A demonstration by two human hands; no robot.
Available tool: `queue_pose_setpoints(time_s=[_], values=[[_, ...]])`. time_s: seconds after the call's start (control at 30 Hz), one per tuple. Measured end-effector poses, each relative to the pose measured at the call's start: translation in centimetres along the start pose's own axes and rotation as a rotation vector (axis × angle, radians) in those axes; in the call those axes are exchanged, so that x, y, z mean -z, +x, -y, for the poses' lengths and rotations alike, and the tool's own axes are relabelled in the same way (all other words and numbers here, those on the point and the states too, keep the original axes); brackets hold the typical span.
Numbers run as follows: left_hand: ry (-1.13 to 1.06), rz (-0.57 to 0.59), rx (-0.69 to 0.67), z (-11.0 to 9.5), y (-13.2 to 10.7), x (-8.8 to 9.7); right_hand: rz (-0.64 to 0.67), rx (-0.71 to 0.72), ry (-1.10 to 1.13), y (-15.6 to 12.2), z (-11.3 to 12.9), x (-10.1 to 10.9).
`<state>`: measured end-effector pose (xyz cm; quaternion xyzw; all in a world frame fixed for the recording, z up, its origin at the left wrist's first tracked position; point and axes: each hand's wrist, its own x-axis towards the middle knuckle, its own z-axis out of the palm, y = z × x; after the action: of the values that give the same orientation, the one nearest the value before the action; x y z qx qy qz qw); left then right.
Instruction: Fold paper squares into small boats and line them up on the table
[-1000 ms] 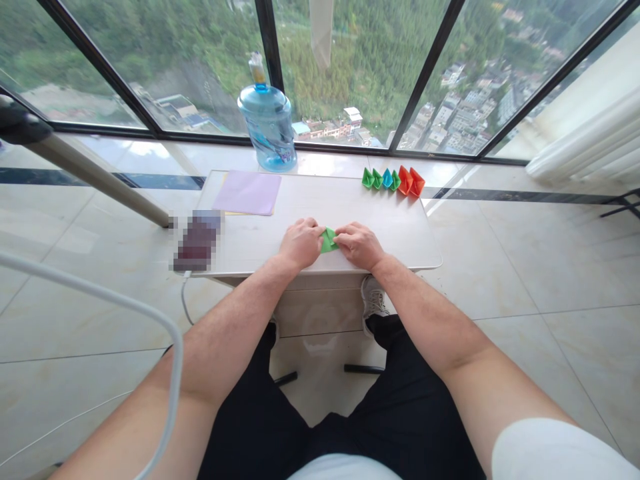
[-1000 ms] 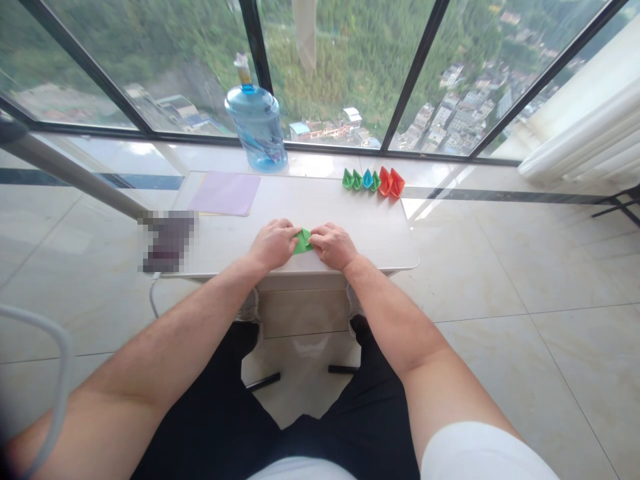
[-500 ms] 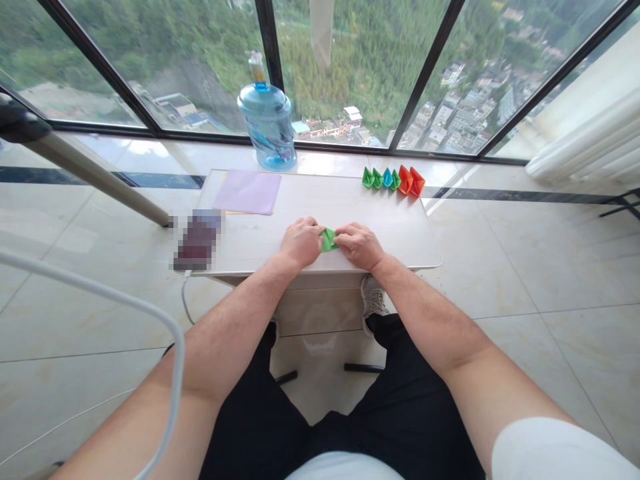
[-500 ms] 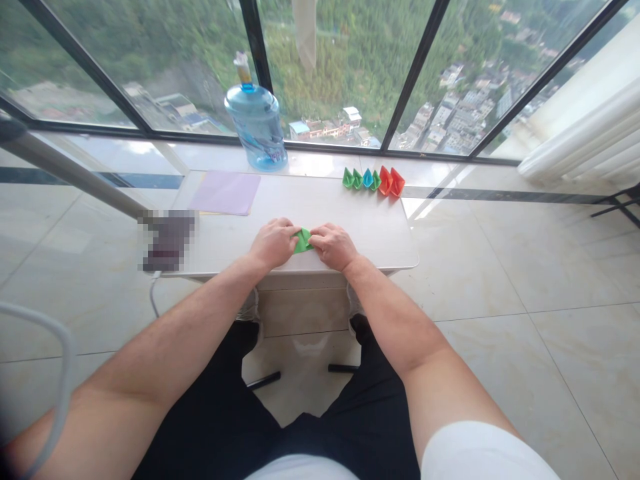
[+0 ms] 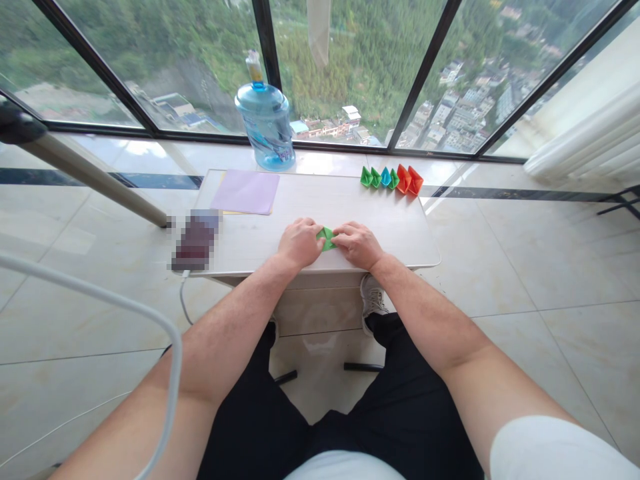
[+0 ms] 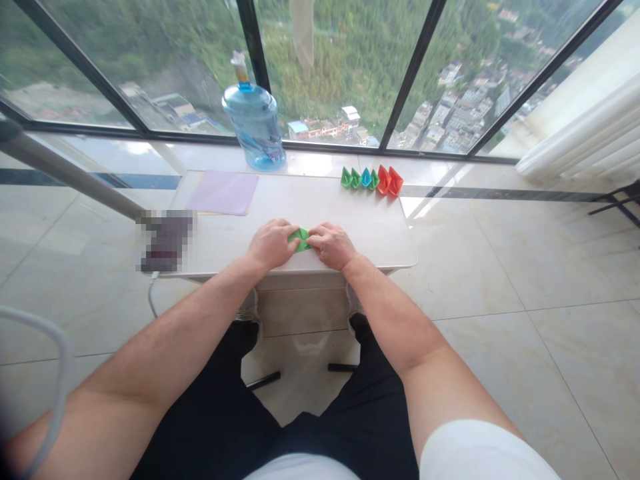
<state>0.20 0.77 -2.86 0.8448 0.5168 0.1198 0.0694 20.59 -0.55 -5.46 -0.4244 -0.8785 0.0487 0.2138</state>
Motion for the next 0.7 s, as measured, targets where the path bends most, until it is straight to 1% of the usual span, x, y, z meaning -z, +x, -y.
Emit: queue_pose_setpoints(time_s=[0.27,0.5,0.7], values=[[-0.016,-0.009,-0.03,0.1,-0.21,-0.26,-0.038,0.0,0.007,-0.15,-0.06,-0.23],[-0.015,-0.001,-0.035,0.24,-0.33,-0.33,-0.034,-0.007,0.038,-0.14,-0.27,-0.37],[0.004,-0.008,-0.042,0.27,-0.45,-0.44,-0.071,0.024,0.062,-0.05,-0.51,-0.59]])
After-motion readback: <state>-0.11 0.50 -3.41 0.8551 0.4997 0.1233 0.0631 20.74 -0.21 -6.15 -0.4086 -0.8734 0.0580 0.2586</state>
